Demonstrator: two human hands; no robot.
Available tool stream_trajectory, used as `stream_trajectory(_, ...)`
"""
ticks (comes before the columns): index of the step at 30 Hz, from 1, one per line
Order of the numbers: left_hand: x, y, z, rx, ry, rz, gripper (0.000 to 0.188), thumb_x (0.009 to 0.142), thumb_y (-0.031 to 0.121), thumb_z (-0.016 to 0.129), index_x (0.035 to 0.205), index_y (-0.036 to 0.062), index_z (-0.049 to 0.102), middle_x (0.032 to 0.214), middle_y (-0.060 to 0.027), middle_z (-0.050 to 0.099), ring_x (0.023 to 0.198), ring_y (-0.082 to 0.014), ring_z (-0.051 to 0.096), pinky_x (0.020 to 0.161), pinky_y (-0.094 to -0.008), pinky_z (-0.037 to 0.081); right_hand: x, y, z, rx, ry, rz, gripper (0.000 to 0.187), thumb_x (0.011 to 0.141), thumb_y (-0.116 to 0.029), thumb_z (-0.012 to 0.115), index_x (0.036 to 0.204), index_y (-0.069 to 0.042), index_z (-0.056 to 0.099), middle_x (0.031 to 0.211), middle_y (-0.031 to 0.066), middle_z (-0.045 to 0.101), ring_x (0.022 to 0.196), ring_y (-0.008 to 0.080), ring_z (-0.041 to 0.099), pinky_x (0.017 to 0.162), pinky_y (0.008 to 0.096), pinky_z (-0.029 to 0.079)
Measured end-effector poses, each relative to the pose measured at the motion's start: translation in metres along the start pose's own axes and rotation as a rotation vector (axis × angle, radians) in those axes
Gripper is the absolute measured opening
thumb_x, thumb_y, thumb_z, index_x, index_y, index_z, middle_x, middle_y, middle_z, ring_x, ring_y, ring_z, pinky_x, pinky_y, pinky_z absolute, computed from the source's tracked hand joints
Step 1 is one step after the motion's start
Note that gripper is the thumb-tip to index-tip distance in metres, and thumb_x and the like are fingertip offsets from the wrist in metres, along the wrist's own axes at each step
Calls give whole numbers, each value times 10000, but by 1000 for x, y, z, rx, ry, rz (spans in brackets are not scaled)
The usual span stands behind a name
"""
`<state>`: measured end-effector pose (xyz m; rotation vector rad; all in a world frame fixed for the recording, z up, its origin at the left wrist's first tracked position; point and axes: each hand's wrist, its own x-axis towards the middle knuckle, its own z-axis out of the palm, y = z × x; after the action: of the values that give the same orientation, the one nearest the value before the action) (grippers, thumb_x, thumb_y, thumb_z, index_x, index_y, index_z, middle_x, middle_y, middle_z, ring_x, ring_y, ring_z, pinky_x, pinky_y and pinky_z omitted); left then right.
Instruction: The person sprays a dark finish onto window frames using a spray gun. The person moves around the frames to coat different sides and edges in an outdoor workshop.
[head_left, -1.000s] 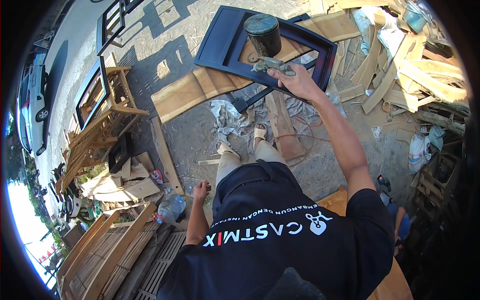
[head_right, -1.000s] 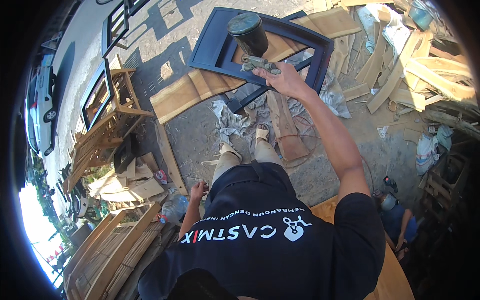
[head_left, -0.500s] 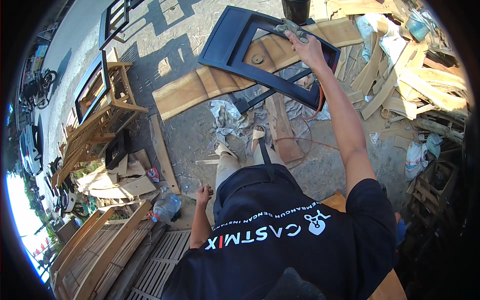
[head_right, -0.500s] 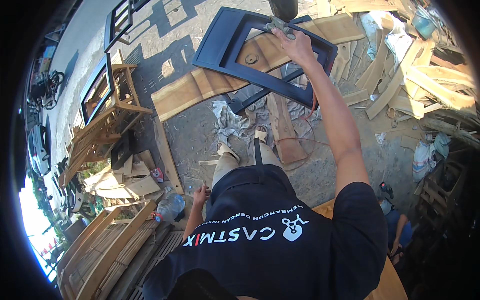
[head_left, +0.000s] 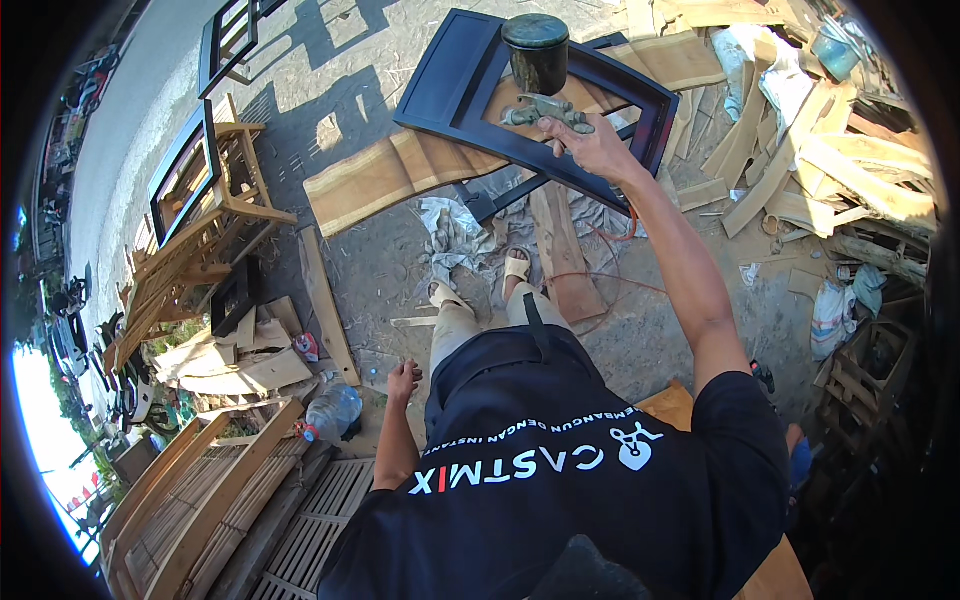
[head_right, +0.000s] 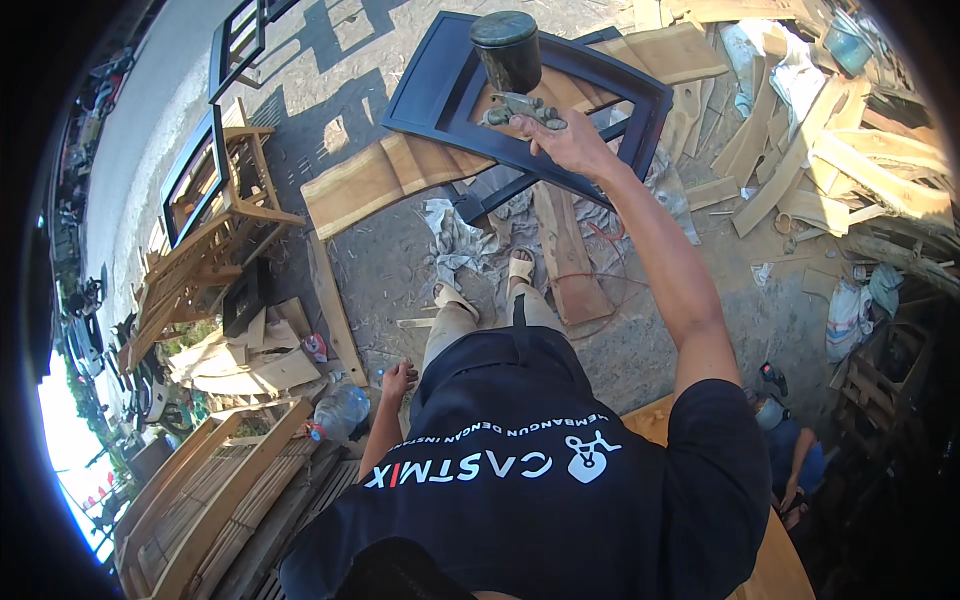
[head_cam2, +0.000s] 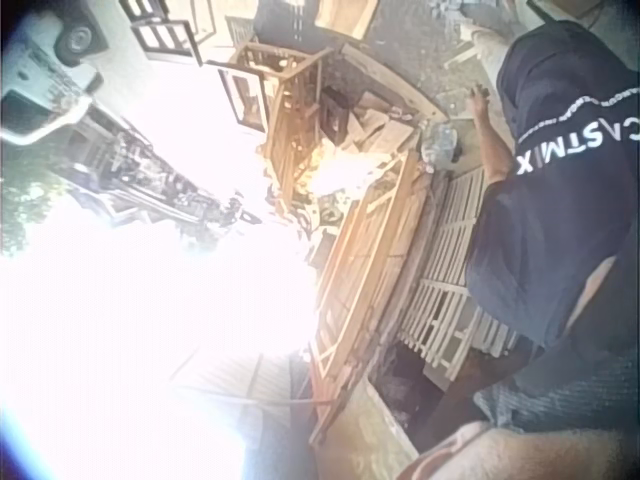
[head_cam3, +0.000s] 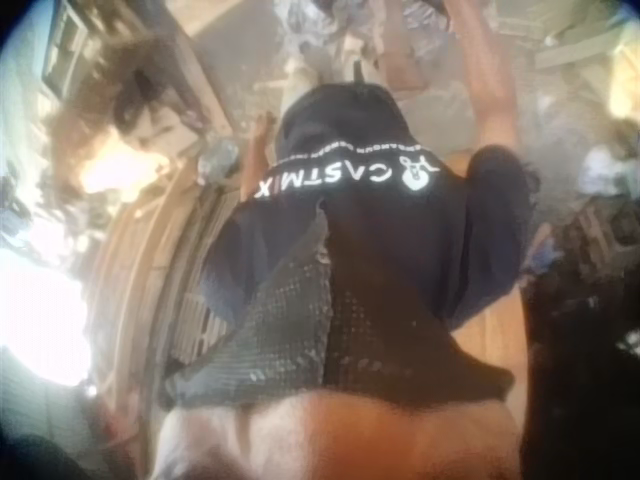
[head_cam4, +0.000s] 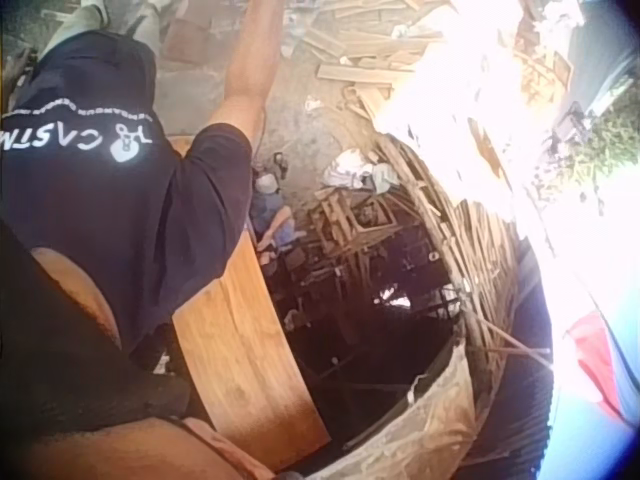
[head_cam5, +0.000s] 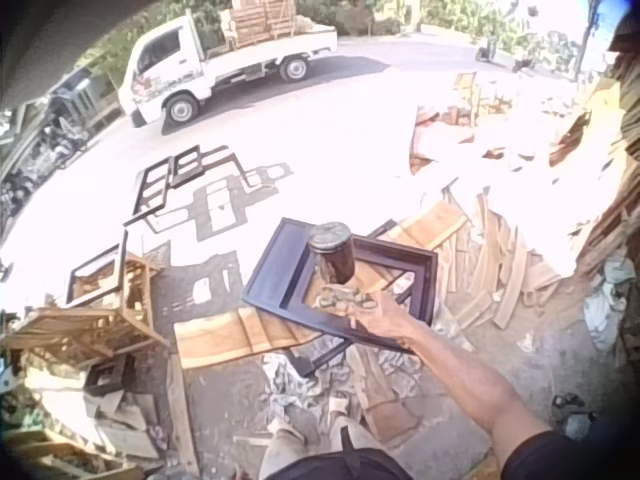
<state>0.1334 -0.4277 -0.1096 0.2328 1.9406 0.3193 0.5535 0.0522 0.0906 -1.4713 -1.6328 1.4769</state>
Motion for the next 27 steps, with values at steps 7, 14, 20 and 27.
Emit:
stream_trajectory(7, -3, 18, 5, 10, -11, 24, 427, 983, 389, 532, 1084, -4, 664, 902, -104, 723, 824, -197, 709, 670, -315, 527, 24, 34, 2, 137, 79, -94, 493, 904, -523, 683, 944, -32, 710, 733, 8, 633, 651, 88, 523, 602, 250, 413)
stream_trajectory(14, -7, 7, 4, -10, 16, 10, 412, 987, 378, 529, 1077, 2, 669, 872, -88, 719, 793, -183, 703, 652, -304, 518, 41, -6, -15, -19, 242, -75, 529, 898, -546, 673, 949, -22, 728, 703, 31, 642, 681, 118, 563, 647, 293, 456)
stream_trajectory(20, -11, 2, 7, -30, 6, 15, 412, 993, 379, 533, 1076, -1, 668, 865, -84, 717, 785, -177, 701, 636, -297, 515, 79, -9, -37, -129, 380, -68, 632, 869, -640, 633, 845, -14, 718, 732, 100, 701, 722, 213, 672, 714, 352, 516)
stream_trajectory(27, -7, 4, 2, -54, 10, 25, 414, 994, 380, 539, 1075, -5, 667, 867, -90, 716, 777, -174, 698, 622, -279, 506, 83, -15, -32, -327, 474, -57, 699, 851, -680, 613, 958, 0, 731, 868, 242, 718, 931, 413, 690, 850, 437, 526)
